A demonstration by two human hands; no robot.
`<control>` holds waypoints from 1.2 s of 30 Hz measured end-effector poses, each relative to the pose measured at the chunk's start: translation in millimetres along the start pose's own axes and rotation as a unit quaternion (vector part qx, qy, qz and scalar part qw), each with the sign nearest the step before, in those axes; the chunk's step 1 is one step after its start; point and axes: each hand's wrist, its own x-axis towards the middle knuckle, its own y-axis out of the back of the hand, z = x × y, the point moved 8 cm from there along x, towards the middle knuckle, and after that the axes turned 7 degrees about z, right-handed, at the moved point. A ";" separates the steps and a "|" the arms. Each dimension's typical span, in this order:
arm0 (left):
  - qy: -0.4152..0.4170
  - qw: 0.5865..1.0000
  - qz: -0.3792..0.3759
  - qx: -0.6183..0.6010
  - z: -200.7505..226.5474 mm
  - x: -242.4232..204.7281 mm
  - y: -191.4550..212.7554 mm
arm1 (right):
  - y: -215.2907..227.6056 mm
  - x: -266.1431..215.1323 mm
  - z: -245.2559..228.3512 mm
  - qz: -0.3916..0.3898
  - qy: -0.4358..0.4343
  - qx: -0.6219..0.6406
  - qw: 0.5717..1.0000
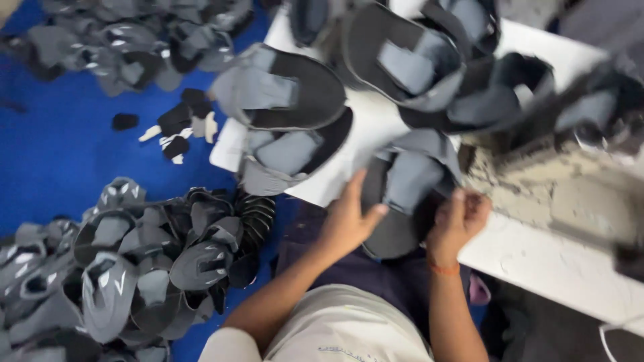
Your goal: The person uses a pair of scissors to trim excess fabric and threads from the edges of grey and black shoe uppers. They handle the shoes one at a time, cutting along the seams and then placing the trimmed items on a white table.
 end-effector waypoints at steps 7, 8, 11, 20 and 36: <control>-0.097 0.991 -0.011 -0.087 41.7 6.2 -7.3 | -0.4 -1.3 -19.5 0.038 0.069 0.029 0.996; -0.096 0.990 -0.027 -0.099 49.2 7.5 -7.6 | 6.5 -3.3 -25.0 0.055 0.078 0.053 0.994; -0.109 0.991 -0.007 -0.083 52.8 13.5 9.5 | 38.6 9.3 15.1 0.140 -0.002 0.097 0.985; -0.178 0.977 -0.069 -0.093 131.4 27.7 94.5 | 11.0 6.9 5.7 0.058 -0.039 0.072 0.995; -0.206 0.891 0.213 -0.344 91.5 204.9 248.1 | -8.4 2.3 -6.2 0.012 -0.038 -0.017 0.999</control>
